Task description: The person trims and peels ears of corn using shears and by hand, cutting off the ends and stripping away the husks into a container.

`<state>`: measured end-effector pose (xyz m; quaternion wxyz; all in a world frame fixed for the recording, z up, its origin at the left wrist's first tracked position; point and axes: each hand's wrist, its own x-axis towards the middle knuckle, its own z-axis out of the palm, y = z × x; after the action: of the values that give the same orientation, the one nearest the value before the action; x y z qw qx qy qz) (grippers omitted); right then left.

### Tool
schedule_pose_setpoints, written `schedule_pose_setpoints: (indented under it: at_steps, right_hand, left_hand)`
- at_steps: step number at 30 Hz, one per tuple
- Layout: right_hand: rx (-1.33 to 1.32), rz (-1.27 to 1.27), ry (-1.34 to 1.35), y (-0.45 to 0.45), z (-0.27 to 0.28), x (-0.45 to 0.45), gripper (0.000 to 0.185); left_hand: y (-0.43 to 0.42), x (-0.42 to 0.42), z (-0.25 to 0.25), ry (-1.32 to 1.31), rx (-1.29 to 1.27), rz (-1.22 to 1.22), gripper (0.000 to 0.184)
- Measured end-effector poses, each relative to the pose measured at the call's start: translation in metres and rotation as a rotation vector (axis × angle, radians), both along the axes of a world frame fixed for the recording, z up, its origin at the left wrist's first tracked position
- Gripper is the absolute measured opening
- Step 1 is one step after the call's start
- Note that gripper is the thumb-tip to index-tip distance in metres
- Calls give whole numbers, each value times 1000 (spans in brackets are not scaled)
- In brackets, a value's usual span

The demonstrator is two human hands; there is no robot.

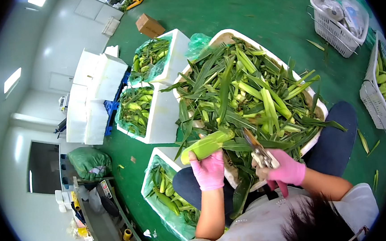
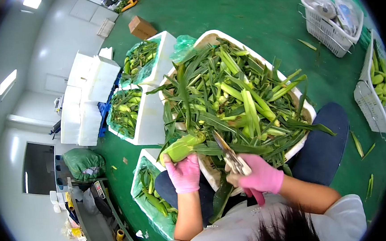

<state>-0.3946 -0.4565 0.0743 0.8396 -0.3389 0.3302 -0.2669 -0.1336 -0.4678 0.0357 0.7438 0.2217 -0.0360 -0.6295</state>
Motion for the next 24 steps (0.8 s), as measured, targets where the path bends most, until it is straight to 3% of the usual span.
schedule_pose_setpoints:
  at_steps: [3, 7, 11, 13, 16, 19, 20, 21, 24]
  right_hand:
    - [66, 32, -251, 21, -3, 9, 40]
    - [97, 261, -307, 13, -20, 23, 44]
    - [441, 181, -558, -1, -10, 38, 41]
    - [393, 95, -647, -7, 0, 47, 38]
    - [433, 0, -473, -9, -8, 49, 29]
    - [223, 25, 31, -3, -2, 43, 35]
    - [-10, -71, 201, 7, -14, 49, 36]
    - [-316, -7, 493, 8, -22, 45, 48]
    - [-634, -88, 717, 13, -24, 39, 68]
  left_hand:
    - [-2, -8, -3, -120, -48, 129, 56]
    - [-1, -23, 9, -499, -203, 216, 62]
    - [11, -38, 11, -902, -297, 387, 73]
    - [22, -46, 12, -900, -247, 395, 79]
    - [26, -57, 9, -947, -303, 404, 74]
    - [23, -40, 12, -711, -116, 341, 71]
    - [21, -34, 17, -596, -44, 313, 69]
    - [18, -26, 19, -479, -27, 284, 69]
    - [17, -10, 17, -413, 30, 240, 58]
